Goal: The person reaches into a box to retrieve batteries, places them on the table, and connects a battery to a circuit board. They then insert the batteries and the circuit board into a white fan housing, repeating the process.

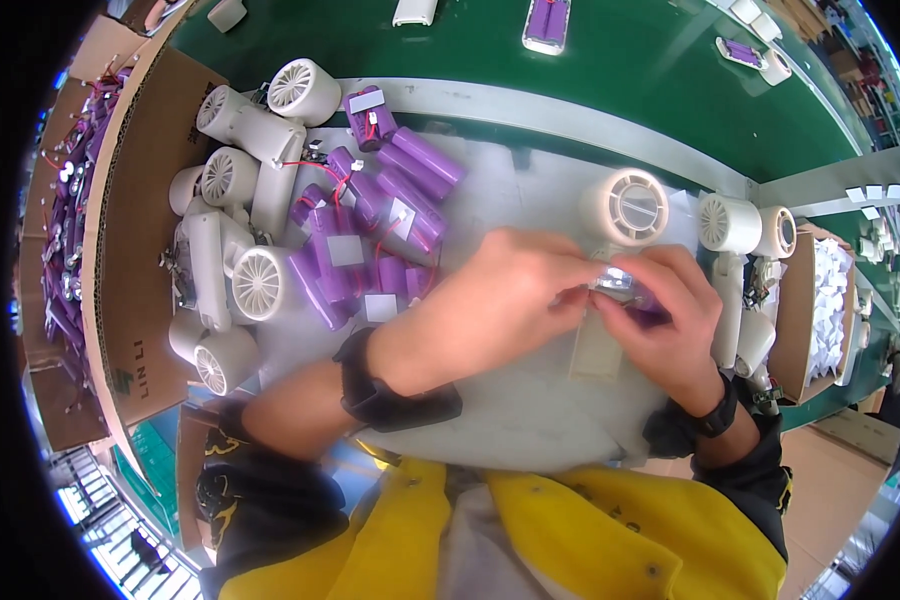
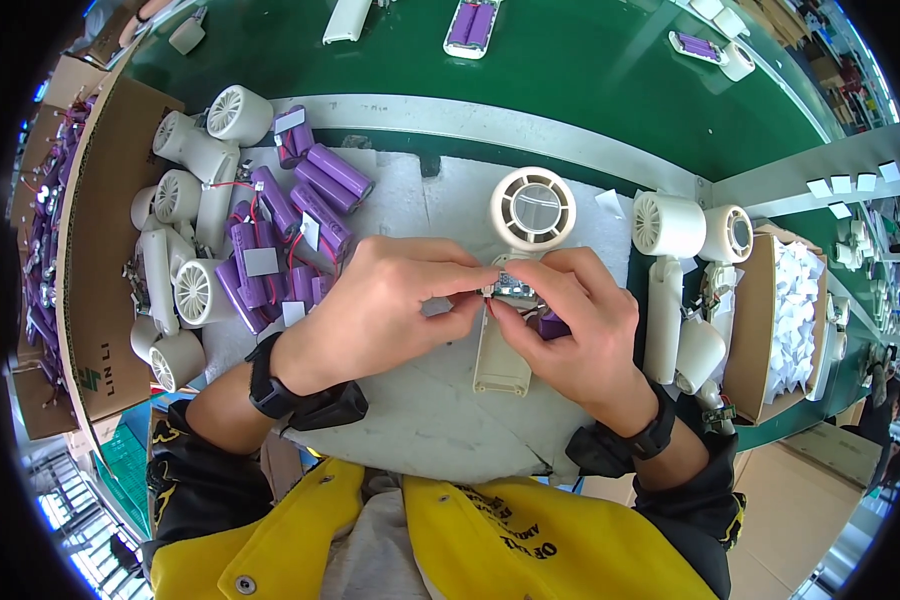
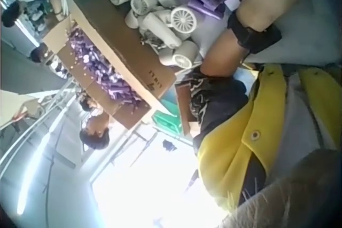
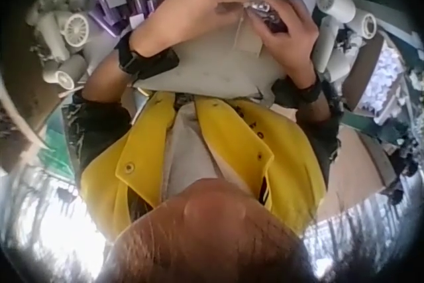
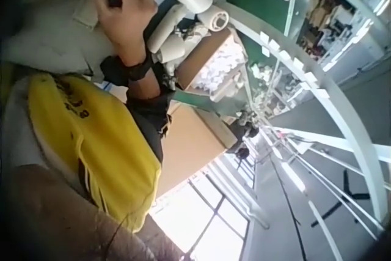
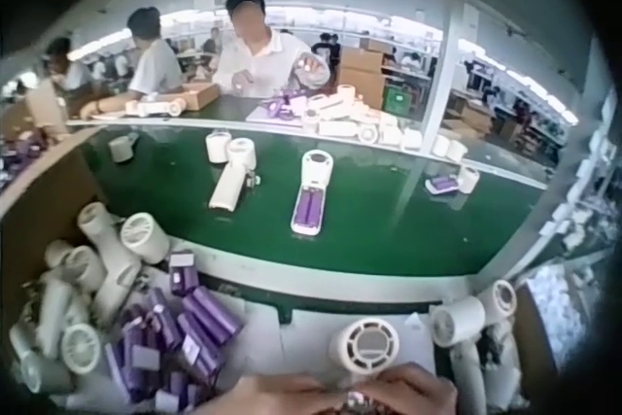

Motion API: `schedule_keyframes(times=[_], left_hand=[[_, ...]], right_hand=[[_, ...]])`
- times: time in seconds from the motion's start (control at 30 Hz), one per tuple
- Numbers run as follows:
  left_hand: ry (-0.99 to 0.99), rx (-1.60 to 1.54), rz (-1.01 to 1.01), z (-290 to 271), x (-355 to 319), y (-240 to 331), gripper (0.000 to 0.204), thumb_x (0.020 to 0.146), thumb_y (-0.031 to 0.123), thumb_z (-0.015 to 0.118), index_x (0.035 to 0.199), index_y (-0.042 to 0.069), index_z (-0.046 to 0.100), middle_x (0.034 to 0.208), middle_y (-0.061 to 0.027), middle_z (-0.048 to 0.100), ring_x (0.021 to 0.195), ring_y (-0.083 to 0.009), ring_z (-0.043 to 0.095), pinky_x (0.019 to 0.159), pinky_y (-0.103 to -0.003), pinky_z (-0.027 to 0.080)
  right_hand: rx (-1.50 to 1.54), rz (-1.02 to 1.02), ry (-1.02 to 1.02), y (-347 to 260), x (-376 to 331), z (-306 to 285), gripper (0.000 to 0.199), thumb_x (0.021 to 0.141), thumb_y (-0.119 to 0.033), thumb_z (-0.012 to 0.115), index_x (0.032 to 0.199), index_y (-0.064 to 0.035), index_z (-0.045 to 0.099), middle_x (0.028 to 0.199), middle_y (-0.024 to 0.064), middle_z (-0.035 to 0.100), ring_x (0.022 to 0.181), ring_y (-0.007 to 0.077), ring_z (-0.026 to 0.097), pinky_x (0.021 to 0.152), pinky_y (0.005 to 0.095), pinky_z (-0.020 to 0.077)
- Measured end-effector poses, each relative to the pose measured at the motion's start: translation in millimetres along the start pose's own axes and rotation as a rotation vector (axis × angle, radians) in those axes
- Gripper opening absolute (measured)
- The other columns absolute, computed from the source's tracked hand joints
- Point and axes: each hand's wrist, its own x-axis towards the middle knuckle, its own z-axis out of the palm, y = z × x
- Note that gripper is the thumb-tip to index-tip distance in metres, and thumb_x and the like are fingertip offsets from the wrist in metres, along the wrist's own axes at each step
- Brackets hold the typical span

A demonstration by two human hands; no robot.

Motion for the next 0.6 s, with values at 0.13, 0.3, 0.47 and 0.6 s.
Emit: schedule_keyframes(times=[0.13, 0.3, 0.47, 0.6], left_hand=[[0.004, -0.021, -0.001, 0.9, -0.5, 0.7, 0.026, 0.073, 0.000, 0.072, 0.099, 0.003, 0.074, 0.090, -0.0113, 0.070, 0.069, -0.0278, 0.068, 0.060, -0.033, 0.056], [-0.003, -0.063, 0.018, 0.8, -0.5, 1.3, 0.026, 0.073, 0.000, 0.072, 0.099, 0.003, 0.074, 0.086, -0.0112, 0.069, 0.067, -0.0271, 0.067, 0.058, -0.032, 0.054], [-0.040, -0.056, -0.001, -0.7, -0.4, -0.2, 0.027, 0.073, -0.001, 0.072, 0.100, 0.003, 0.074, 0.085, -0.0115, 0.068, 0.067, -0.0271, 0.067, 0.058, -0.033, 0.054], [-0.044, -0.087, 0.014, -0.3, 0.1, -3.4, 0.026, 0.073, -0.001, 0.072, 0.099, 0.002, 0.075, 0.084, -0.0120, 0.068, 0.066, -0.0269, 0.066, 0.058, -0.033, 0.054]], right_hand=[[0.002, 0.014, -0.010, -2.5, -1.8, -2.5, 0.040, 0.066, -0.009, 0.087, 0.102, -0.0061, 0.073, 0.087, 0.0089, 0.064, 0.065, 0.0177, 0.067, 0.054, 0.0282, 0.0544], [0.006, 0.031, -0.013, -6.4, -3.2, -3.7, 0.040, 0.065, -0.008, 0.087, 0.102, -0.0057, 0.073, 0.086, 0.0088, 0.064, 0.064, 0.0166, 0.066, 0.054, 0.0276, 0.0537], [-0.002, 0.051, -0.003, -6.7, -3.4, -2.0, 0.039, 0.065, -0.007, 0.086, 0.102, -0.0054, 0.074, 0.085, 0.0086, 0.065, 0.065, 0.0172, 0.066, 0.055, 0.0281, 0.0541], [0.038, 0.075, 0.015, -6.6, -3.5, 0.6, 0.038, 0.066, -0.006, 0.086, 0.102, -0.0045, 0.073, 0.083, 0.0087, 0.065, 0.065, 0.0170, 0.065, 0.056, 0.0275, 0.0532]])
